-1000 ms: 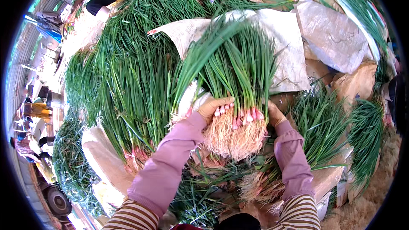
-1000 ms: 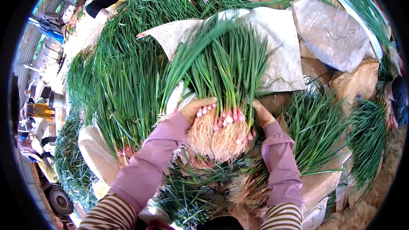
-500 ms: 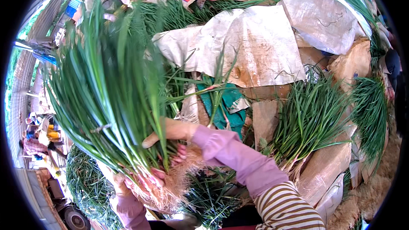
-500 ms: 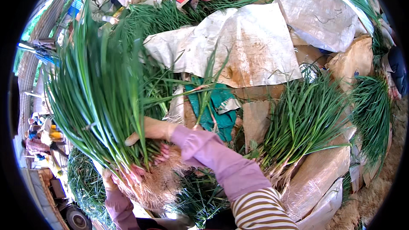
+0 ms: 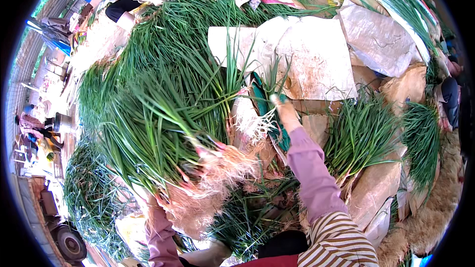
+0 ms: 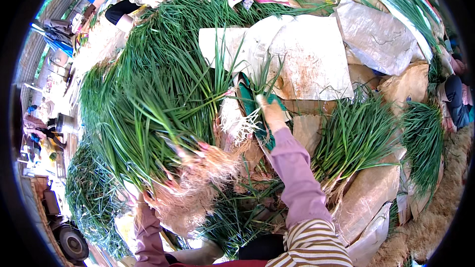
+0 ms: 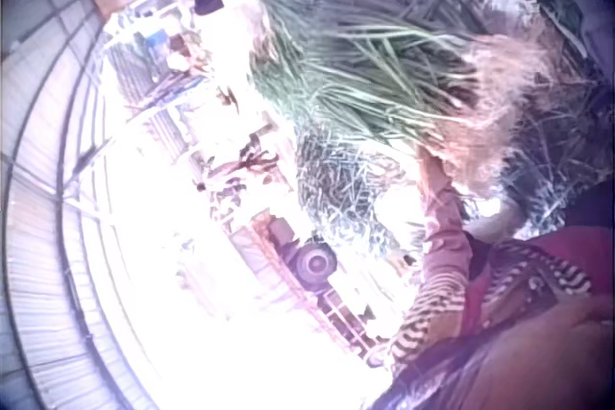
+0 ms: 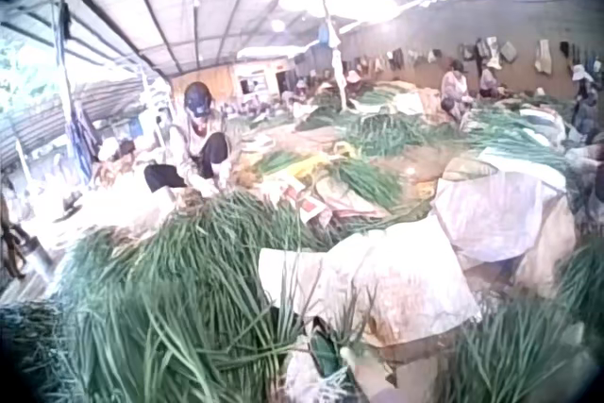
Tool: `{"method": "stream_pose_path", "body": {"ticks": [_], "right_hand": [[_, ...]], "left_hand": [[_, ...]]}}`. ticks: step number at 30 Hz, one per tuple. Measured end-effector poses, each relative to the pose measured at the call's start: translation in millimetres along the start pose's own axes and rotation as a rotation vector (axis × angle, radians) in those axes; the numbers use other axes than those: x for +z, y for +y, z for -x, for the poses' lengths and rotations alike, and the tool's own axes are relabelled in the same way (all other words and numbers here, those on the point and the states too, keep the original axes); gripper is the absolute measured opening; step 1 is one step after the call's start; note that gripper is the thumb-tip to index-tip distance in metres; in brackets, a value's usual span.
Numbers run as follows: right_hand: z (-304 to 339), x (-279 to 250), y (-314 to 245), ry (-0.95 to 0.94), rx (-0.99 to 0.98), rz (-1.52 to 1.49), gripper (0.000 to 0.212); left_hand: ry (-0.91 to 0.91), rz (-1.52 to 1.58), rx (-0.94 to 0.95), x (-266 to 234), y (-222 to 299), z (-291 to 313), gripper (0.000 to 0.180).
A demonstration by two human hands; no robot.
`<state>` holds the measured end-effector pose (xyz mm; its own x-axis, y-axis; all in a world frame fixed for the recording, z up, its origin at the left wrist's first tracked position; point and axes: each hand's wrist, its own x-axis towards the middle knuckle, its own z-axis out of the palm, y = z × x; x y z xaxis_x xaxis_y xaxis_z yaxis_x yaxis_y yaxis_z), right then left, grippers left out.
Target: The person sorts and cleans green onions by hand, removing outer leaves and bundling them into larger piles while sitting on the floor.
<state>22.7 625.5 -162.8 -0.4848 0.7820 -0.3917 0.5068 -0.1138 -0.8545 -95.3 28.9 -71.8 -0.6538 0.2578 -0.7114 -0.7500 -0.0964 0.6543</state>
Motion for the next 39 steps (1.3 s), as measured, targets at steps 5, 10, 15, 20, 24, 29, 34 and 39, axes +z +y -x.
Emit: {"method": "stream_pose_path", "body": {"ticks": [5, 10, 15, 20, 24, 29, 34, 39], "right_hand": [[34.0, 36.3, -44.1, 0.161, -0.273, 0.486, 0.066], [99.5, 83.2, -124.4, 0.011, -0.585, -0.073, 0.051], [175.8, 164.7, -187.0, -0.408, -0.578, 0.489, 0.063], [164.4, 151.5, -188.3, -0.705, -0.531, 0.371, 0.065], [100.4, 73.0, -171.5, -0.382, -0.716, -0.391, 0.022], [-67.1, -6.0, -60.3, 0.181, -0.346, 0.301, 0.035], [-92.5, 48.9, -77.0, 0.174, -0.239, 0.456, 0.047], [-126.1, 32.4, -96.4, 0.323, -0.335, 0.512, 0.034]], "left_hand": [[-0.035, 0.013, -0.055, 0.0, 18.4, -10.8, 0.034], [-0.072, 0.035, -0.087, -10.5, 31.2, -7.6, 0.038], [-0.085, 0.076, -0.079, -28.5, 39.0, 14.1, 0.042], [0.090, 0.077, 0.172, -96.3, 35.9, 30.1, 0.042], [0.158, 0.165, 0.508, -125.2, 45.8, 13.5, 0.044], [0.443, 0.523, 0.362, 17.3, 90.3, 2.0, 0.079], [0.383, -0.512, 0.512, 77.7, 73.6, -2.5, 0.095], [0.718, -1.366, 1.040, 133.8, 17.7, -38.6, 0.092]]}}
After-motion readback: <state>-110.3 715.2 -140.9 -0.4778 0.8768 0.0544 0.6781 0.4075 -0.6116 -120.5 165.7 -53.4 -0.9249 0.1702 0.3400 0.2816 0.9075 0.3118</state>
